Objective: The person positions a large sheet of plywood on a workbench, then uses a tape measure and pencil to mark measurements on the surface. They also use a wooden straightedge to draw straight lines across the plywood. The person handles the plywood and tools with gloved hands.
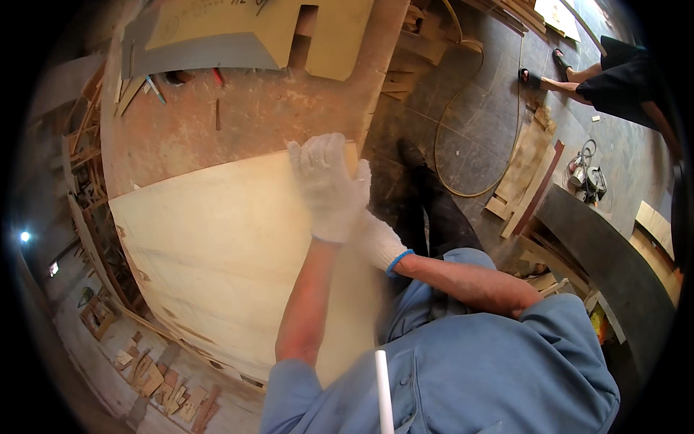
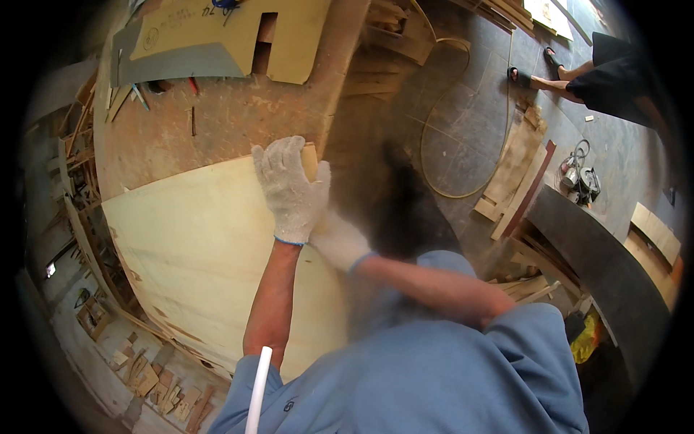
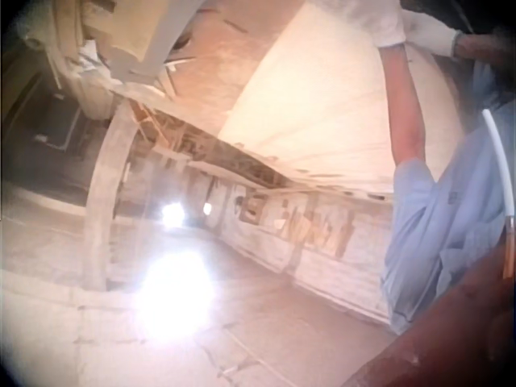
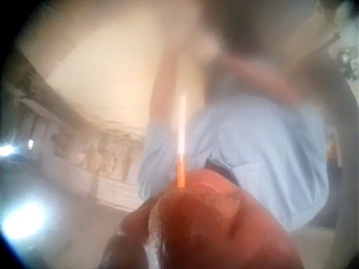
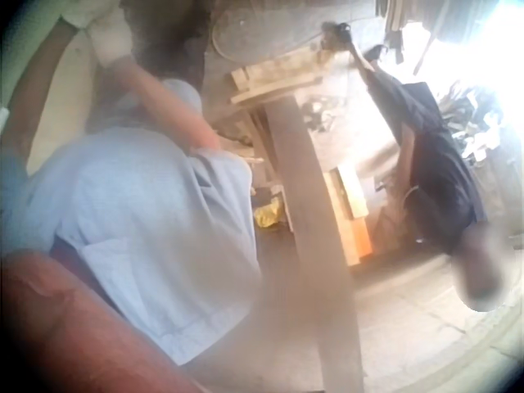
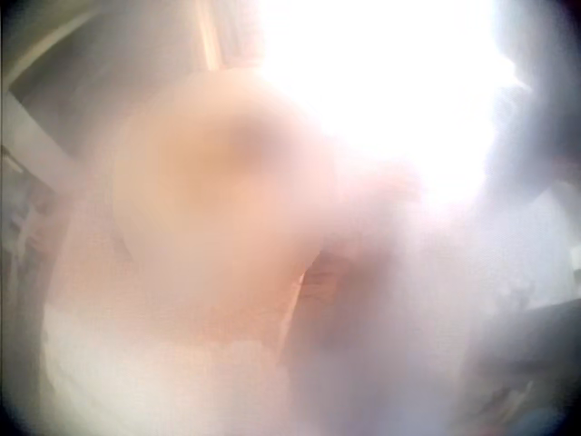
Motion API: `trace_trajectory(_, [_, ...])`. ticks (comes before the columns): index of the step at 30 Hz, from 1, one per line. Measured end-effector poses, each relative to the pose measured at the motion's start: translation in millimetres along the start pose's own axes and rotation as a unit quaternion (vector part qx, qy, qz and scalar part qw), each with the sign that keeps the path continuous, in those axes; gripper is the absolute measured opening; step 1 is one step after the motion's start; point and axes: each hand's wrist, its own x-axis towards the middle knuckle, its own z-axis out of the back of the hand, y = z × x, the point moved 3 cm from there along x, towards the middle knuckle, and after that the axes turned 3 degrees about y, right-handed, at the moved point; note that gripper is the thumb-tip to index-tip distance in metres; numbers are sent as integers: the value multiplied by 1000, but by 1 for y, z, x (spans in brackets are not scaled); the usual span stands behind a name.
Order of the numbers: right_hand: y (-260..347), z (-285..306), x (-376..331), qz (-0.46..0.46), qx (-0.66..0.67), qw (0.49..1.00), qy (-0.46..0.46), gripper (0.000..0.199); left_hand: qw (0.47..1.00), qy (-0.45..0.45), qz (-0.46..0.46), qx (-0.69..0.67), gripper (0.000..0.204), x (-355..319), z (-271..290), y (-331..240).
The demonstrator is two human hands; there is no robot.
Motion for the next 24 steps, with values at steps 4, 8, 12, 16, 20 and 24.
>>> trace_trajectory(4, [-25, -6, 12, 14, 19, 1000, 7, 52, 1000, -19, -8, -11, 52, 1, -3, 4])
trace_trajectory(8, [9, 28, 11, -72, 93, 986, 115, 48, 999, -27, -15, -21, 52, 3, -6, 11])
trace_trajectory(12, [10, 32, 12, -77, 122, 981, 130, 45, 999, -33, -13, -34, 49, 4, -9, 12])
trace_trajectory(16, [20, 38, 16, -89, 90, 980, 155, 43, 998, -42, -1, -44, 52, 4, -10, 13])
trace_trajectory(20, [8, 38, 21, -83, 2, 982, 172, 43, 999, 4, 14, -34, 64, 4, -3, 11])
trace_trajectory(24, [13, 48, 20, -54, 17, 984, 167, 40, 997, -25, -19, -77, 70, 3, -3, 17])
